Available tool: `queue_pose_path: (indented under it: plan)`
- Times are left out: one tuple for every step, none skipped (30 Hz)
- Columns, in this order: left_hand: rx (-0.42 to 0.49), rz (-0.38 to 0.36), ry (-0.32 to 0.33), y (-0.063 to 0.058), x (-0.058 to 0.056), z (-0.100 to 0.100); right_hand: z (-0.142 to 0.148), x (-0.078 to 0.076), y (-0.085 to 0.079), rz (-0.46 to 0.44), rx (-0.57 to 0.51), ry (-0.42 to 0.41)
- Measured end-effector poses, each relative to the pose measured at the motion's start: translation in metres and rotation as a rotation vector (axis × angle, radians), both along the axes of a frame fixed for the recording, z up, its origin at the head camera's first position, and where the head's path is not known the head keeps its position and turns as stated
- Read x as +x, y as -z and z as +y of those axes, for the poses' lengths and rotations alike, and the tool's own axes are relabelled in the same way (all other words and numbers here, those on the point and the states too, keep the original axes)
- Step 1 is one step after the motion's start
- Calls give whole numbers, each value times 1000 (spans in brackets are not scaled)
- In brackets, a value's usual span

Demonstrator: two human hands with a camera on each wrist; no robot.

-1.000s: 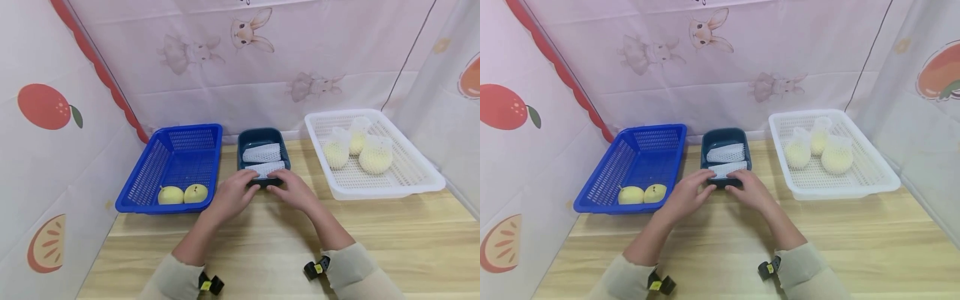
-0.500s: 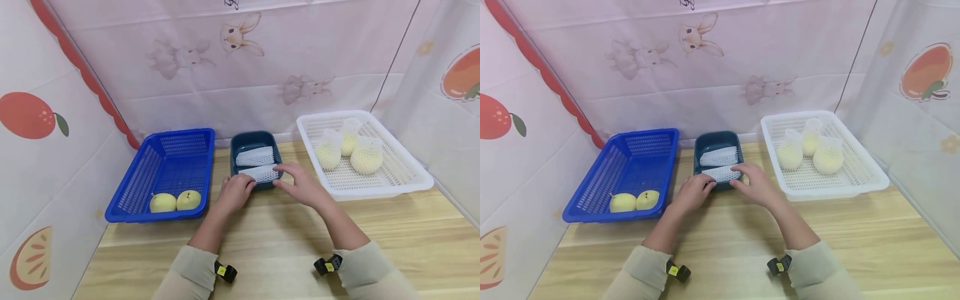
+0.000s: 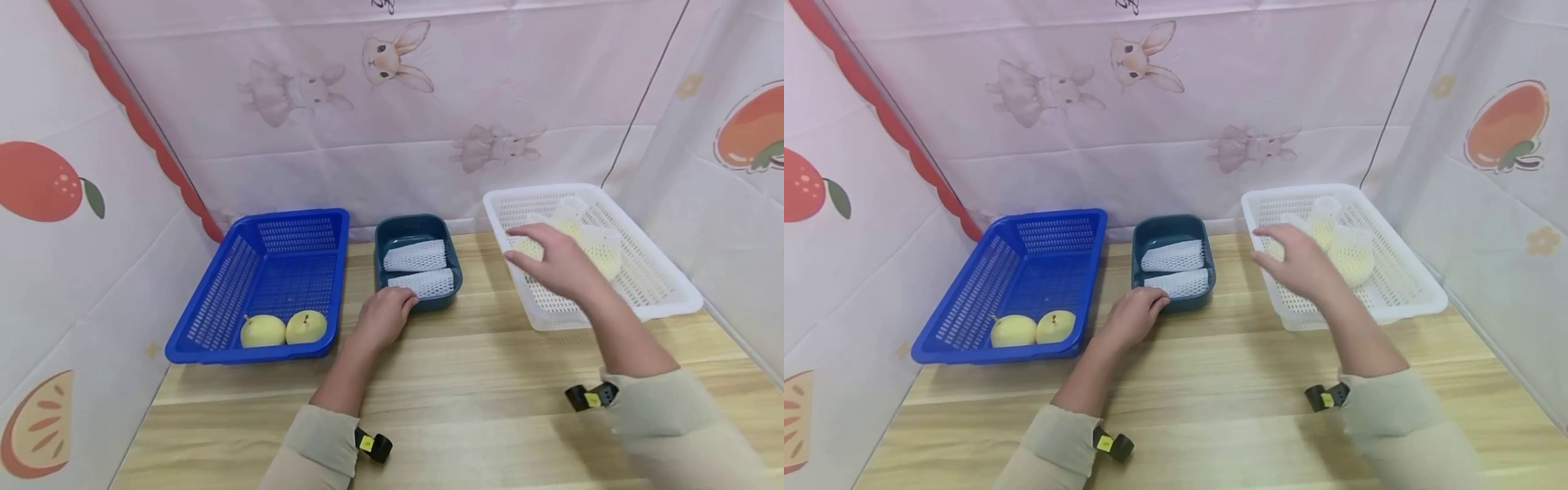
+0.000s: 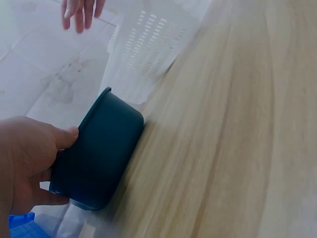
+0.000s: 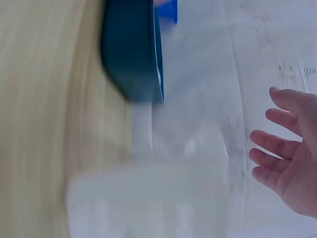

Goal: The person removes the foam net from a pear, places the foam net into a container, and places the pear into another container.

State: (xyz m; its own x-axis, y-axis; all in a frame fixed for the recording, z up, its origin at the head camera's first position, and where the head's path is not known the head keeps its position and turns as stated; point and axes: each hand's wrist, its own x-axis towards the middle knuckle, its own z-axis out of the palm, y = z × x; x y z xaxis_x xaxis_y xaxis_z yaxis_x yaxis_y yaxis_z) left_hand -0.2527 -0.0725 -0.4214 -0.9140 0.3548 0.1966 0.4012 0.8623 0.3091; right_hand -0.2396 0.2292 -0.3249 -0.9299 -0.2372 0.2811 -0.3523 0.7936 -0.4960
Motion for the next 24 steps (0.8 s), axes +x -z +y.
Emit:
queue_pose_path:
  plan:
    - [-1, 1, -3, 0, 0, 0, 8, -2, -3, -1, 11, 11]
    - [-2, 1, -6, 0, 0, 1, 16, -3, -6, -2, 25, 22]
    - [-3, -1, -8, 0, 0, 1, 25, -5, -9, -6, 38, 35]
    - [-5, -6, -10, 0, 0, 1, 33, -7, -12, -11, 50, 48]
    - [-7, -11, -14, 0, 0, 1, 42, -8, -14, -17, 59, 67]
    - [-9, -16, -15, 0, 0, 1, 51, -10, -15, -29, 69, 85]
    - [-12, -22, -16, 0, 0, 1, 59, -12, -16, -41, 77, 104]
    - [-13, -25, -17, 0, 0, 1, 67, -14, -16, -56, 86, 121]
    - [-13, -30, -17, 1, 0, 1, 75, -16, -15, -70, 92, 139]
    - [-15, -32, -19, 1, 0, 1, 83, -18, -14, -79, 94, 153]
    - [-14, -34, -21, 1, 0, 1, 91, -21, -11, -92, 93, 165]
    - [-14, -36, -21, 1, -1, 1, 98, -24, -8, -100, 93, 174]
    - [-13, -38, -21, 1, -1, 1, 105, -26, -4, -109, 91, 187]
    - [-13, -38, -20, 1, -1, 0, 112, -28, 0, -115, 87, 203]
    - [-13, -39, -20, 1, -1, 0, 118, -31, 4, -121, 80, 220]
    - [-14, -40, -19, 1, -1, 0, 124, -33, 8, -133, 74, 235]
    - [-13, -37, -18, 2, 0, 0, 129, -35, 13, -145, 72, 250]
    - [-12, -39, -19, 2, -1, 0, 134, -36, 17, -159, 68, 262]
    - [-12, -37, -22, 2, 0, 0, 137, -37, 20, -185, 64, 272]
    - [-12, -35, -25, 2, 0, 0, 140, -37, 23, -209, 62, 278]
    - [-13, -35, -29, 3, 0, 0, 143, -38, 25, -233, 62, 281]
    - [-13, -34, -32, 3, 0, 0, 145, -38, 28, -257, 62, 282]
    - [-14, -32, -36, 3, 0, 0, 148, -39, 30, -276, 63, 282]
    - [-15, -35, -41, 3, 0, 0, 150, -39, 33, -296, 61, 285]
